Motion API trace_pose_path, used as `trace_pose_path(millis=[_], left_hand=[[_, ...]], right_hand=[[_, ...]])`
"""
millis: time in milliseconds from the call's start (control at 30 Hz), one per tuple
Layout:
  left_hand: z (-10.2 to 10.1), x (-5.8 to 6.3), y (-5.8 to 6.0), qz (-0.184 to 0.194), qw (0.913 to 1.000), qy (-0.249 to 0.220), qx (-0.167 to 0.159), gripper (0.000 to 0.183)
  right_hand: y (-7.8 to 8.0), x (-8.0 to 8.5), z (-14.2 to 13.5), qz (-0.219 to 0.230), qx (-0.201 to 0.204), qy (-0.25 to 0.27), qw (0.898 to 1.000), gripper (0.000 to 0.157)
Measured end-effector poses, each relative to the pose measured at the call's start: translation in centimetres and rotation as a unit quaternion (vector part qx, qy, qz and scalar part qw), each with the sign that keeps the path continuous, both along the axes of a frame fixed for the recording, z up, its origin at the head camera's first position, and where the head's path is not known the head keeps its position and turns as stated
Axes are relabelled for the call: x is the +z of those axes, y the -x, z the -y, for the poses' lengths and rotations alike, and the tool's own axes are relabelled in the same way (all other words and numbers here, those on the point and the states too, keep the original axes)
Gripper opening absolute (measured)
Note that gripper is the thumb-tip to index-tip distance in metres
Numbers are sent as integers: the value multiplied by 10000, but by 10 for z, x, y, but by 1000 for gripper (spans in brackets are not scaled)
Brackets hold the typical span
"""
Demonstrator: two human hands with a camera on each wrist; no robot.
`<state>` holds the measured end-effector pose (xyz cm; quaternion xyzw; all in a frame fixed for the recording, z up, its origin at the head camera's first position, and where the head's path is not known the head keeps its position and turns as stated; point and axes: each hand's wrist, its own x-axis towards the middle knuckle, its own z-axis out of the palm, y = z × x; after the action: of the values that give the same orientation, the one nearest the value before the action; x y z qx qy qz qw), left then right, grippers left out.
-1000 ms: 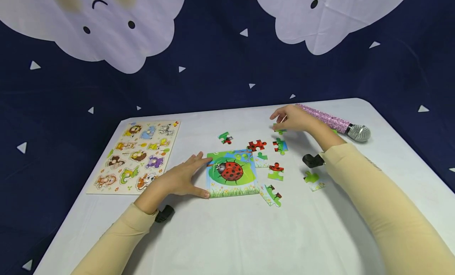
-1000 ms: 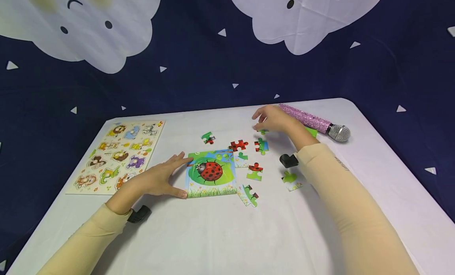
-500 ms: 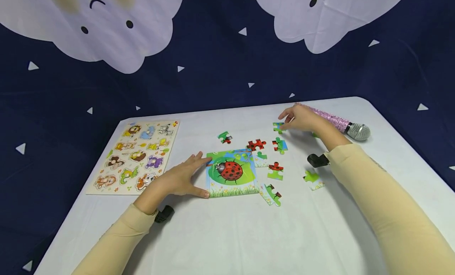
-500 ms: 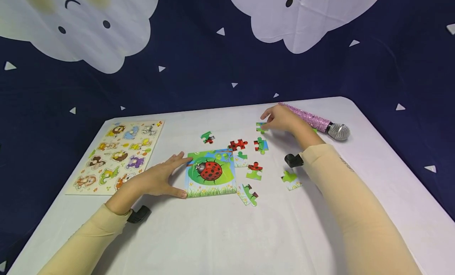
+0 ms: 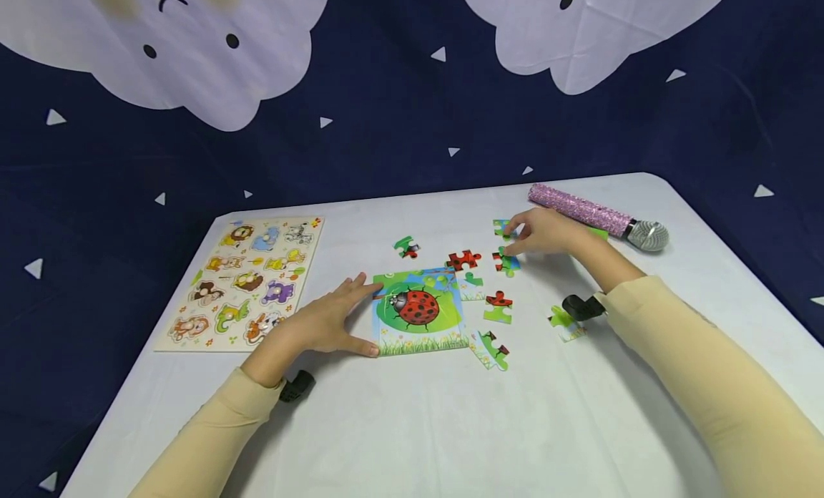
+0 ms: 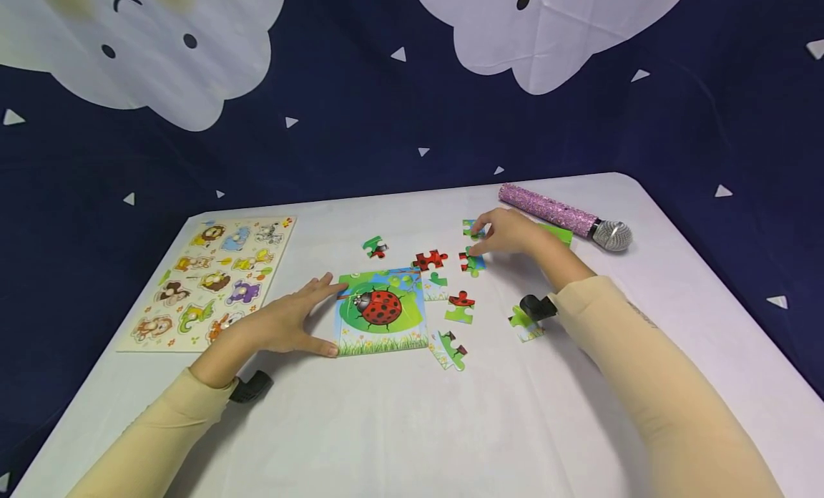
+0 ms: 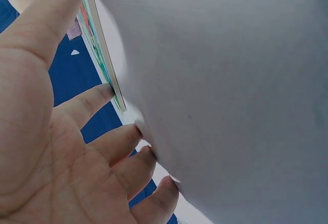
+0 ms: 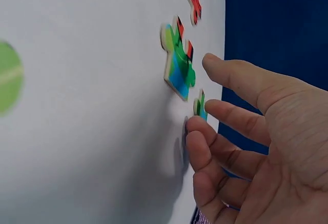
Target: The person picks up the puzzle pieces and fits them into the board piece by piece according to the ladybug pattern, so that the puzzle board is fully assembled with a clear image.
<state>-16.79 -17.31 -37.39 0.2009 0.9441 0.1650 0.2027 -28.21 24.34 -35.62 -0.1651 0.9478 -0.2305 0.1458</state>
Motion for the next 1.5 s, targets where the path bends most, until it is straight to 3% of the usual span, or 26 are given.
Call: trace_pose_path(millis=[433,800,1167,1500], left_hand=[[1,-1,1,19,10000,-11,4,116],[0,0,0,7,10000,22,4,117],[1,-2,0,15,10000,-25,20,117],[0,-2,0,33,10000,42,11,117]], right_hand=[[-14,-5,16,95,-15,-432,9990,67],[-16,-3,19,25,-96,-382,9992,59],[-17,-5,16,-118,198,-106,9997,51],[-19,-8,18,-127,271,-231,9993,53]])
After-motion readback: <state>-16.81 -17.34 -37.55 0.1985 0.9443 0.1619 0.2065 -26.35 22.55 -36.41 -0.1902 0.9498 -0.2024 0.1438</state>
